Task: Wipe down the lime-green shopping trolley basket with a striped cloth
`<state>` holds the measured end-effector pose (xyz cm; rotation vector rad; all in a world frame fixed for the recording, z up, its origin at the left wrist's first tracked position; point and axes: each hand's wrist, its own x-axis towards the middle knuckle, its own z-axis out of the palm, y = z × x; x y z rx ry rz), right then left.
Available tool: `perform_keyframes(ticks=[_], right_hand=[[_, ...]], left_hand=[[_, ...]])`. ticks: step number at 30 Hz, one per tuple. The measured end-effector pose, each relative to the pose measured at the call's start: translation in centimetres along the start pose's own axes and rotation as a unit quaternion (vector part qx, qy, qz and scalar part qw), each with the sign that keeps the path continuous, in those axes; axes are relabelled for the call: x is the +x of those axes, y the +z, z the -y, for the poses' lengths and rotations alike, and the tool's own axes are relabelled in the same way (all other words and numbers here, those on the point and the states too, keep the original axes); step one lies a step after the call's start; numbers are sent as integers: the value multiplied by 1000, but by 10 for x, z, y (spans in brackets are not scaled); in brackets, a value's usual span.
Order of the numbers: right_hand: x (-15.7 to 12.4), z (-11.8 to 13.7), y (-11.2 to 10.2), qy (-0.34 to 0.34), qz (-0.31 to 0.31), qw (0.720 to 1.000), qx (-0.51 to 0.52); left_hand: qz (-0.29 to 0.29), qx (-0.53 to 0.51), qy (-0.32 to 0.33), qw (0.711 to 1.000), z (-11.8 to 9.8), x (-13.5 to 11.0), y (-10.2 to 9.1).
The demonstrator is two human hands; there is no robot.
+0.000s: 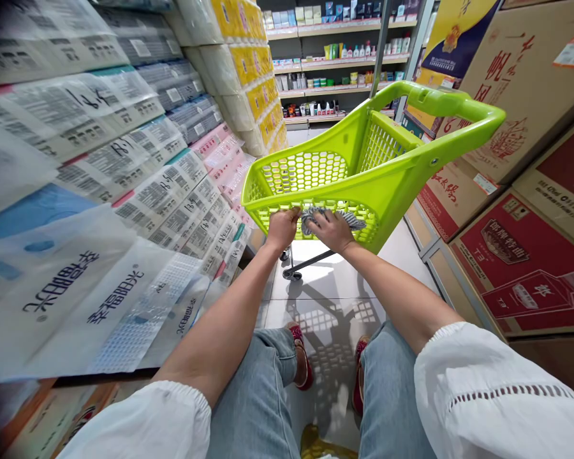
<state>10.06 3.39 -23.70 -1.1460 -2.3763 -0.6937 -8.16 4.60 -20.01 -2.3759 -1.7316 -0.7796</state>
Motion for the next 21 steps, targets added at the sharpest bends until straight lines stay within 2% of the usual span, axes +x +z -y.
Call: perform_keyframes(ticks=[3,6,10,16,18,21], right_hand=[[-17,5,13,-51,61,997,22],[-20,4,15,-67,72,995,22],[-4,-8,-2,-32,34,999,6],[31,-28,-46,92,-68,993,-15],[37,-27,-48,111,-80,990,-17],[32,-18,-33,84,-61,995,-11]], left_hand=[[7,-2,-10,1000,-3,1,1],[12,2,-16,1000,-5,1,2],[6,-3,-17,1000,-4,3,5],[2,0,2,1000,5,6,7],[3,-4,0,1000,7,7,7],[7,-3,-7,1000,10,8,6]])
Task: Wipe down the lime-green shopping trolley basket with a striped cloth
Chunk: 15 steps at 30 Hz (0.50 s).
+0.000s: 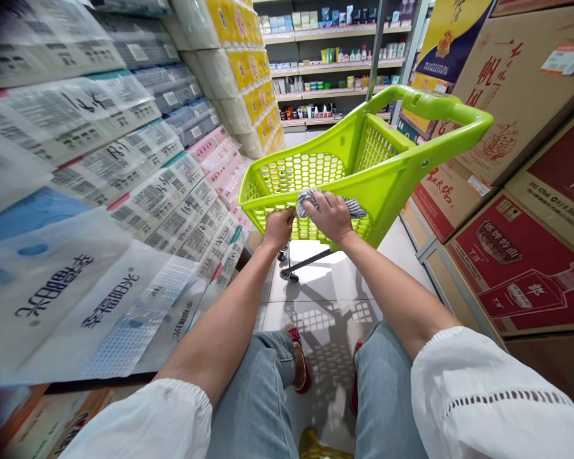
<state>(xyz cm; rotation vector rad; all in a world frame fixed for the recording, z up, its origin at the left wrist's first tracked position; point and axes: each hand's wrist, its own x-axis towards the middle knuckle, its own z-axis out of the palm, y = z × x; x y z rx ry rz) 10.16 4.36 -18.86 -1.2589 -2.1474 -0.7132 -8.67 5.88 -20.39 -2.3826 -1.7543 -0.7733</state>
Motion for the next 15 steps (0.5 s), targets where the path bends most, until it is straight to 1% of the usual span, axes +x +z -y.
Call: perform_keyframes(ticks=[3,5,7,8,11,15], right_hand=[[-23,12,24,-54,48,997,7],[-39,18,37,-101,83,991,6],[-50,20,43,-142,113,983,9],[-52,20,44,-151,120,981,13],[-47,11,37,-128,107,986,17],[-26,-11,9,-68,40,997,7]], left_hand=[[2,5,-3,1000,1,0,-1],[3,8,-5,1000,1,-1,0],[5,13,-9,1000,1,-3,1],[6,16,-10,1000,0,-4,2],[13,34,-11,999,-2,-9,2],[-10,59,3,998,-14,-17,-4]])
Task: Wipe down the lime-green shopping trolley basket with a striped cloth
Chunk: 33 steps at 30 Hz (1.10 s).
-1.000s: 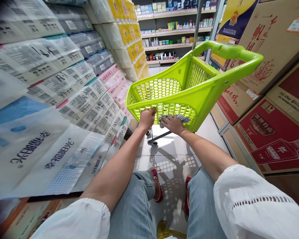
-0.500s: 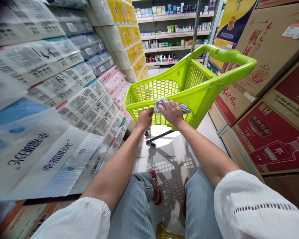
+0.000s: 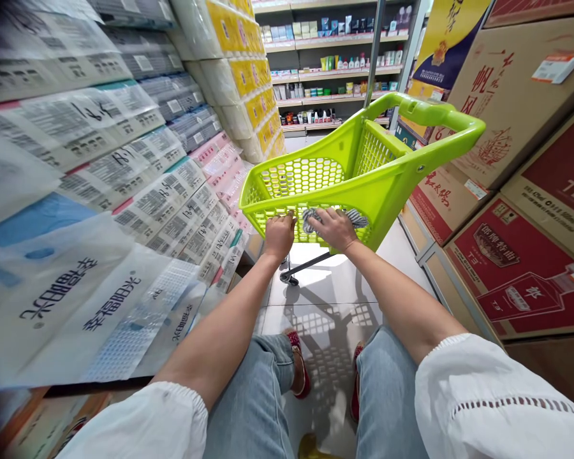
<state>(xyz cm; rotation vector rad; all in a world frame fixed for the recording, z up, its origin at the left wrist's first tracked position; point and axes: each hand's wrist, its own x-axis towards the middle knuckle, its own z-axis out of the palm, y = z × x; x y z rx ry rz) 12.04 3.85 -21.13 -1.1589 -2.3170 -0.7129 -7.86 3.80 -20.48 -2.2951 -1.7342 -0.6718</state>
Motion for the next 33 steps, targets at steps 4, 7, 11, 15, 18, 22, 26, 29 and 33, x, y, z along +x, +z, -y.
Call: perform_keyframes(ticks=[4,7,11,15,18,22,26,29,33], right_hand=[[10,-21,-31,73,-65,995,-10],[13,-27,-42,91,-78,993,-5],[14,-25,-34,90,-64,994,3],[6,-18,-12,90,-36,995,5],[-10,-11,5,62,10,998,6],[-34,-2,23,7,72,997,10],[-36,-1,22,-10,92,996,12],[-19,-10,6,15,59,998,12],[13,-23,-22,89,-40,995,2]], left_hand=[[-15,-3,59,998,-21,-1,-5],[5,3,68,998,-37,5,2],[30,12,30,999,-47,16,17],[40,-10,18,999,-44,24,23],[27,-21,19,999,-41,26,24],[18,-28,19,999,-38,26,24],[16,-21,9,1000,-37,27,22],[15,-17,-1,1000,-37,28,21],[17,-22,-11,1000,-36,28,19]])
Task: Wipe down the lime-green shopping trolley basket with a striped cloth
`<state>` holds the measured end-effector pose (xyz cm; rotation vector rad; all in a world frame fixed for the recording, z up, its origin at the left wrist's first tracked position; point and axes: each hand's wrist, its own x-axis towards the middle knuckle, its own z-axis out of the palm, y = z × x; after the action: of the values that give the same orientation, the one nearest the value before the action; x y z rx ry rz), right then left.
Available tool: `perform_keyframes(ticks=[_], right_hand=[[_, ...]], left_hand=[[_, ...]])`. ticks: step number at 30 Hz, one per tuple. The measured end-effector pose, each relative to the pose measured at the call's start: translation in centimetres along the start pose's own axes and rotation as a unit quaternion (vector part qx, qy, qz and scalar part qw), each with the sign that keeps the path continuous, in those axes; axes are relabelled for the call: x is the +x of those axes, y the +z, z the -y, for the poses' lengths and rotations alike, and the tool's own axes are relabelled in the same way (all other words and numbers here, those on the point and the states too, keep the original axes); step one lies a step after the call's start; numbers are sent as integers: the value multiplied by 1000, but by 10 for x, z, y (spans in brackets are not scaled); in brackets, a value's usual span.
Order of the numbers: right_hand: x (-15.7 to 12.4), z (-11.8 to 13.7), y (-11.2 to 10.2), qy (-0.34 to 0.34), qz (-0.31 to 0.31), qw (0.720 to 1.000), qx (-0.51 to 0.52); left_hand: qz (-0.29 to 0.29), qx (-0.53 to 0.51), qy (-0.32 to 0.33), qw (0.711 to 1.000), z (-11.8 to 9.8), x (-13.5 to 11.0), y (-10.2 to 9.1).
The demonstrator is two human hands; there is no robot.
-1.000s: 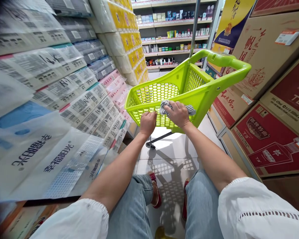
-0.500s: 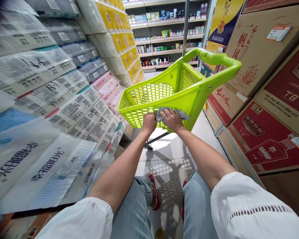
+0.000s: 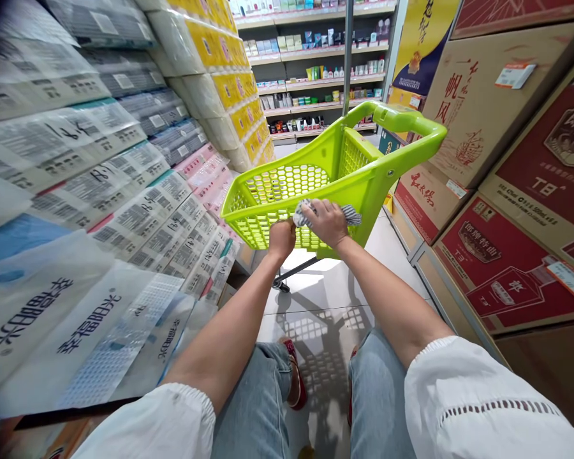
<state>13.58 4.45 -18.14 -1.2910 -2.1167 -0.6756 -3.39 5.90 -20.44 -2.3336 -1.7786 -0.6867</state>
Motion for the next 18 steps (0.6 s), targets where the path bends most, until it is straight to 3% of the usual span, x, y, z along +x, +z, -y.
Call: perform_keyframes(ticks=[4,13,15,18], right_hand=[[12,1,-4,18,-44,999,-3],[-53,22,49,-102,132,986,-6],[-59,22,53,-124,161,979,0],[-52,21,48,-118,153,981,1]], left_hand=[[3,-6,-12,1000,2,-1,-1],[-11,-6,-18,1000,7,0,0],[-14,-5,-22,1000,7,0,2],[-16,-9,-22,1000,8,0,2]])
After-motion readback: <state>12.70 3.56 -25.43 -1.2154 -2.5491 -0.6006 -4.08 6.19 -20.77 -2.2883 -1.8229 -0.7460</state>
